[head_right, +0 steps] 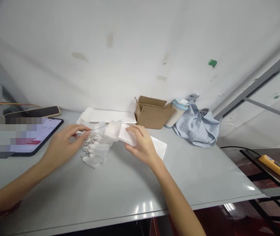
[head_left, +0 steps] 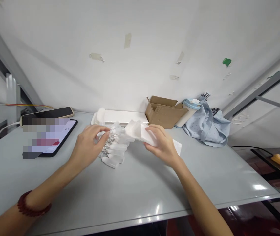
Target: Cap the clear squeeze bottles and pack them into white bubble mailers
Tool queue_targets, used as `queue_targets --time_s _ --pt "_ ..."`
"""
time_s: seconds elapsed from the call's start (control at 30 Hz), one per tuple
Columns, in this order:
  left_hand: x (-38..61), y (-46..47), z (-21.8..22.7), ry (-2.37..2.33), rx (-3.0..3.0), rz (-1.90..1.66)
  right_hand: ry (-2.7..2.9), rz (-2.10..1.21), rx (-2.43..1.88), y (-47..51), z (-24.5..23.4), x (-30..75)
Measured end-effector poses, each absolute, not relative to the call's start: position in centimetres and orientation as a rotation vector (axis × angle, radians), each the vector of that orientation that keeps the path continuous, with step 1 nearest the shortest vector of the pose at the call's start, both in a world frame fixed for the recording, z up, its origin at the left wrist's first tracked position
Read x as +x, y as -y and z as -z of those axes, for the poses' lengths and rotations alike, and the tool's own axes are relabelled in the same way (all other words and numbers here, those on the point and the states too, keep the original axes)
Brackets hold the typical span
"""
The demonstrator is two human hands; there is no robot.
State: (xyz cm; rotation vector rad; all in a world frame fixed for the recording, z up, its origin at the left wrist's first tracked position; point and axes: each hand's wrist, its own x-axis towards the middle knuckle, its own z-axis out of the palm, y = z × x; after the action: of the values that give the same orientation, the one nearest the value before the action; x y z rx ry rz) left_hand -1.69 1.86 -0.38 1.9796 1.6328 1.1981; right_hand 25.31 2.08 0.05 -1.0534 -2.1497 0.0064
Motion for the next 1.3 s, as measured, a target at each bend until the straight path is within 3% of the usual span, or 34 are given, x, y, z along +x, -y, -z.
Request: queue_targets --time_s 0.1,0.27,0.47,0.6,0.77,0.93,1.07,1.3 --pt "-2.2 -2.7 1.7 -1.582 2.285 -1.170 2.114 -0.102 -1.109 -2.6 0.0 25.6" --pt "-2.2 -3.2 2.7 -1.544 2.294 -1.007 2.105 -0.271 -1.116 -2.4 -0.1 25.3" --pt "-2.3 -2.2 0.5 -1.747 1.956 -1.299 2.126 -0.401 -1.097 -2.1 -0.2 24.8" --pt "-2.0 -0.9 -1.0 -1.608 1.648 -1.468 2.139 -0.454 -1.101 -2.1 -0.1 24.8" --pt "-1.1 -0.3 -1.2 -1.442 1.531 -1.343 2.169 -0.495 -1.093 -1.7 -0.3 24.4" --pt "-0.7 -0.3 -0.3 -1.241 1.860 -1.033 2.198 -0.495 -1.043 -1.3 -0.2 23.8" --pt "-0.8 -0.1 0.1 -1.196 2.038 -1.019 2.203 -0.522 -1.011 -1.2 0.0 23.7" --pt "-2.1 -1.4 -1.0 -1.583 1.983 -1.050 2.110 -0.451 -1.067 -1.5 -0.7 24.5"
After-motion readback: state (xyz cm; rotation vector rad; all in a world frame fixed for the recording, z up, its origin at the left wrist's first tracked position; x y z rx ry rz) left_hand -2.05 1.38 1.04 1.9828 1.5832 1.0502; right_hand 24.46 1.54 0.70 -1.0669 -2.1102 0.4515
